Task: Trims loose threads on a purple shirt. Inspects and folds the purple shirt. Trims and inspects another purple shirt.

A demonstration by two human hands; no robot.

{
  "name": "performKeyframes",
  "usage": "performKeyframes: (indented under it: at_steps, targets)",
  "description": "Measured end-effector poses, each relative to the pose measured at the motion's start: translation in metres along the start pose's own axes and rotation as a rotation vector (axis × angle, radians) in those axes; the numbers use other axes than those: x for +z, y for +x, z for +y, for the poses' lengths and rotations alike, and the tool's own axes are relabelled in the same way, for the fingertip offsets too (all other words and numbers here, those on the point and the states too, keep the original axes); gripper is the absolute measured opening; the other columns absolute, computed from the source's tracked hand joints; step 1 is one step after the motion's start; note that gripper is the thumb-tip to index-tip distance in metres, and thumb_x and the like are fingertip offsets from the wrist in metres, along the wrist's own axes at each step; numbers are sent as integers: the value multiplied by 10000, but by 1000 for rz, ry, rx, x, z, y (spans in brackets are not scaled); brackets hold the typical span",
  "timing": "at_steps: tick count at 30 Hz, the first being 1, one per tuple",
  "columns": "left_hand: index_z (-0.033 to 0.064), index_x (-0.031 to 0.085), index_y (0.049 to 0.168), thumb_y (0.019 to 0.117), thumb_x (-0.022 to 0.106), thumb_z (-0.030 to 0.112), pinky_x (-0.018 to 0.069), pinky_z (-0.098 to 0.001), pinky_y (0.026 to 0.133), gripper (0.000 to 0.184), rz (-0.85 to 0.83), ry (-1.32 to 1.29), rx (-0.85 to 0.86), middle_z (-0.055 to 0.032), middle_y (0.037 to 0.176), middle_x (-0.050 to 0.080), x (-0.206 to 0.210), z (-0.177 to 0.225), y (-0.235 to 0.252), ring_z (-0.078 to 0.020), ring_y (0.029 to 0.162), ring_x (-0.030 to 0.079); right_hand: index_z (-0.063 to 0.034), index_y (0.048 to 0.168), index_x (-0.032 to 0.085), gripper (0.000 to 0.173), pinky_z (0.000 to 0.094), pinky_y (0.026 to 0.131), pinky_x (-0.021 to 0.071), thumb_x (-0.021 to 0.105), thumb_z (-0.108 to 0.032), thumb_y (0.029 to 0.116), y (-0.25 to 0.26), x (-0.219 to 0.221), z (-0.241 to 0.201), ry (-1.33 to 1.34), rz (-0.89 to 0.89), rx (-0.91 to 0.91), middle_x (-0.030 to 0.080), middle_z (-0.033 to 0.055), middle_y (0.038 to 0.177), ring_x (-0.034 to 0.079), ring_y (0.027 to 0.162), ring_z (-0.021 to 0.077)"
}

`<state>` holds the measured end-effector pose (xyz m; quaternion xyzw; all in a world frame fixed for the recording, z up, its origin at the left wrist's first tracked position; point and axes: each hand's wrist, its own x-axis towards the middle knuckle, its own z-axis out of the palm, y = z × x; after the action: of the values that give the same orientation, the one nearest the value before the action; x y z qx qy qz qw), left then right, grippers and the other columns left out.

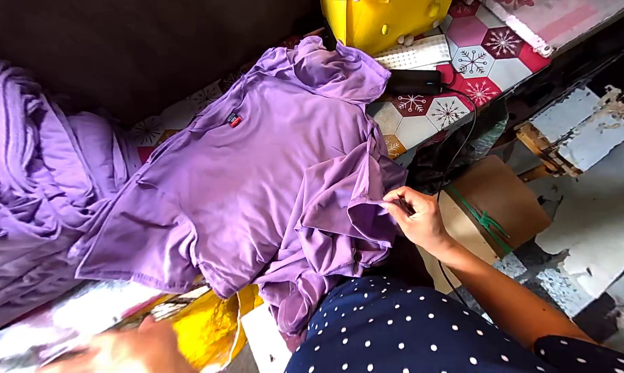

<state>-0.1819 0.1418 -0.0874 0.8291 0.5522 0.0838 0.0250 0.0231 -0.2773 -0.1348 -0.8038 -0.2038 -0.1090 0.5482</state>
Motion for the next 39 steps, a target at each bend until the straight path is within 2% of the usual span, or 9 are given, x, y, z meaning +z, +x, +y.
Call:
performKeyframes:
  at_steps: [3,6,8,10,14,20,24,35,39]
  targets:
    - [-178,601,1259,960,640,130,260,-722,1134,431,6,-442,546,-487,1495,295,-11,116,-58,-667,1398,276,22,975,717,116,130,651,507,703,-77,916,17,-4,-10,18,-34,94,700,44,824,600,683,-20]
    - [-71,659,1231,895,774,306,429,-569,1089,518,-192,-785,950,-315,1462,487,6,204,-106,-448,1353,487,0,976,722,120,140,634,493,694,-106,928,33,-10,-19,6,-109,124,687,26,798,586,669,-19]
    - [-17,650,1263,845,823,252,505,-459,1031,526,-435,-977,1061,-184,1352,620,22,243,-128,-269,1254,599,-23,961,714,103,132,614,480,677,-118,946,43,-16,-25,32,-158,138,661,-9,776,565,654,-34]
    - [13,671,1192,882,741,21,589,-296,873,318,-796,-1185,912,-37,1072,745,32,264,-133,-80,962,709,-49,953,705,99,151,600,481,647,-127,970,56,-27,-25,55,-184,170,643,-39,765,556,640,-35]
    - [70,600,1094,972,561,-64,580,-264,732,186,-1358,-1334,459,-6,788,727,30,275,-122,-65,718,686,-48,923,685,137,208,590,458,613,-124,1011,77,-34,-9,32,-226,230,602,-16,730,531,620,12]
    - [73,565,1107,1007,530,-50,570,-238,714,162,-1331,-1344,322,-19,779,720,23,279,-128,-64,708,686,3,996,738,107,348,761,585,716,-83,936,66,-18,3,-217,-53,-8,700,127,978,687,854,187]
    - [75,556,1138,1009,525,-44,574,-234,718,178,-1284,-1356,327,-16,795,729,16,280,-131,-60,719,694,18,962,757,103,181,746,560,721,-64,911,49,-15,-17,-75,23,-145,705,91,941,667,841,70]
    - [90,564,1110,978,580,-54,563,-211,686,196,-1194,-1342,412,-7,763,732,14,276,-133,-47,690,692,27,896,746,71,146,742,547,736,-41,877,39,-2,-13,52,54,-150,700,70,891,654,832,32]
    - [82,556,1134,983,584,-40,570,-220,697,196,-1191,-1350,396,-16,764,733,12,279,-134,-56,695,697,24,1078,706,400,211,581,476,722,-351,940,33,-2,-16,-138,39,-166,647,71,844,576,688,79]
